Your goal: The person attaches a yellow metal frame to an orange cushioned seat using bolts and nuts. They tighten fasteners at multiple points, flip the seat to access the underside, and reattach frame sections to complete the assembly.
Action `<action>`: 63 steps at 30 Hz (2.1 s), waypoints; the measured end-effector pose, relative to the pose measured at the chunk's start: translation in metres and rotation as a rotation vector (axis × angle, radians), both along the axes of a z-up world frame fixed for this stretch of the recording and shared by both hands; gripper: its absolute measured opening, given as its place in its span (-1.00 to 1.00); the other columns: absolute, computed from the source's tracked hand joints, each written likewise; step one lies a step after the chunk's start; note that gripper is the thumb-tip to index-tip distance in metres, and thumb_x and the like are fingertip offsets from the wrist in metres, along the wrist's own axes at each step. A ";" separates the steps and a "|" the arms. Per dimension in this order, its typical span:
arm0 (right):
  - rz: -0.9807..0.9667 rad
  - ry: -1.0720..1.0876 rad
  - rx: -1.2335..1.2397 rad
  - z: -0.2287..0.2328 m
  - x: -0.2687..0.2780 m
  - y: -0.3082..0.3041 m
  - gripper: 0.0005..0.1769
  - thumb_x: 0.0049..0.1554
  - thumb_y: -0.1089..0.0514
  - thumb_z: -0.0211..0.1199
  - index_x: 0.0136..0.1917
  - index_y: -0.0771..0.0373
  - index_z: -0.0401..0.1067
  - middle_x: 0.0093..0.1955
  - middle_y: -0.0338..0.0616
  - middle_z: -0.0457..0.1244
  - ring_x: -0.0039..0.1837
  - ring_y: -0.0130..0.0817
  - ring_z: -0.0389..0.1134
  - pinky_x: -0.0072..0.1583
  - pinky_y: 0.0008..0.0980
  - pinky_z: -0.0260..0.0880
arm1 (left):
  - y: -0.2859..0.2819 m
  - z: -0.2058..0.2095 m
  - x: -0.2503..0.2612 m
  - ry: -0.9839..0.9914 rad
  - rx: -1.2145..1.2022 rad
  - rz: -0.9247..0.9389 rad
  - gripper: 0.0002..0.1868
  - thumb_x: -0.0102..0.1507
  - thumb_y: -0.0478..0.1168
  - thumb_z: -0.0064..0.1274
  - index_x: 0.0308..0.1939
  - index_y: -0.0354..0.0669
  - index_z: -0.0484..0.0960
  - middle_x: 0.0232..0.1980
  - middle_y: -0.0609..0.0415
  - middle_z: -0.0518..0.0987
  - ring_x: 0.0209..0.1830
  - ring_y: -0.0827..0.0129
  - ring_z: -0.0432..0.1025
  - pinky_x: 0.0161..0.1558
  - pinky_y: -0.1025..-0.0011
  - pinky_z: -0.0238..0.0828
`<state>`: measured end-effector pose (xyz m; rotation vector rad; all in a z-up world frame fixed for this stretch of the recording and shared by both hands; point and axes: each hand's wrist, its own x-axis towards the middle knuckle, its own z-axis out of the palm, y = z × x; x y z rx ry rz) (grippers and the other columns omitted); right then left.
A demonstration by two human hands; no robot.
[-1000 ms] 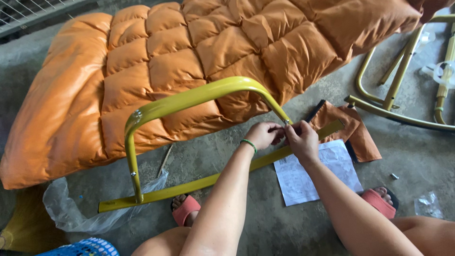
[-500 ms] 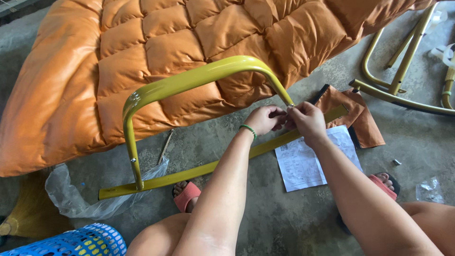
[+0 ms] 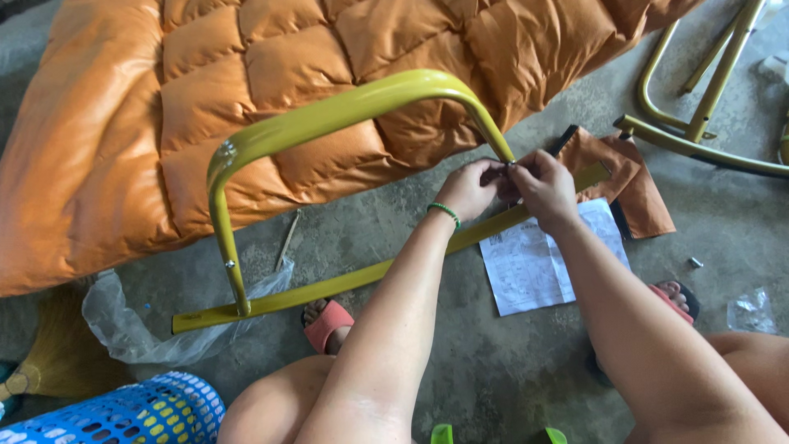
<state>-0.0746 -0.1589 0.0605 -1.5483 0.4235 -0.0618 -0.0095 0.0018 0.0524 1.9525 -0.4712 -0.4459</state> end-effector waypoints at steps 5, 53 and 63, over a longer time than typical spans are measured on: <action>0.051 0.014 0.092 0.003 0.003 -0.008 -0.87 0.25 0.27 0.22 -0.07 0.40 0.35 -0.17 -0.04 0.39 -0.17 -0.32 0.49 -0.07 -0.38 0.57 | -0.014 -0.005 -0.002 -0.054 -0.135 0.199 -0.62 0.19 -0.17 0.28 -0.02 -0.29 0.55 -0.08 -0.11 0.70 -0.09 0.20 0.64 -0.05 0.33 0.59; -0.040 0.413 0.452 -0.014 0.015 -0.020 -0.45 0.39 -0.21 0.05 -0.13 0.29 0.50 -0.32 -0.14 0.31 -0.33 -0.35 0.25 -0.26 -0.36 0.28 | 0.012 -0.006 0.004 0.741 -0.656 -0.009 -0.13 0.30 0.14 0.11 0.61 0.02 0.14 0.22 0.06 0.54 0.14 0.30 0.51 0.06 0.35 0.46; 0.061 0.382 -0.680 0.007 -0.002 -0.001 -0.25 0.23 -0.49 0.06 -0.19 0.24 0.55 -0.39 0.00 0.34 -0.30 -0.17 0.40 -0.15 -0.15 0.37 | -0.011 -0.030 0.004 0.355 -0.571 0.074 -0.24 0.29 -0.36 0.18 0.53 -0.08 0.18 0.40 -0.04 0.44 0.19 0.35 0.49 0.21 0.41 0.51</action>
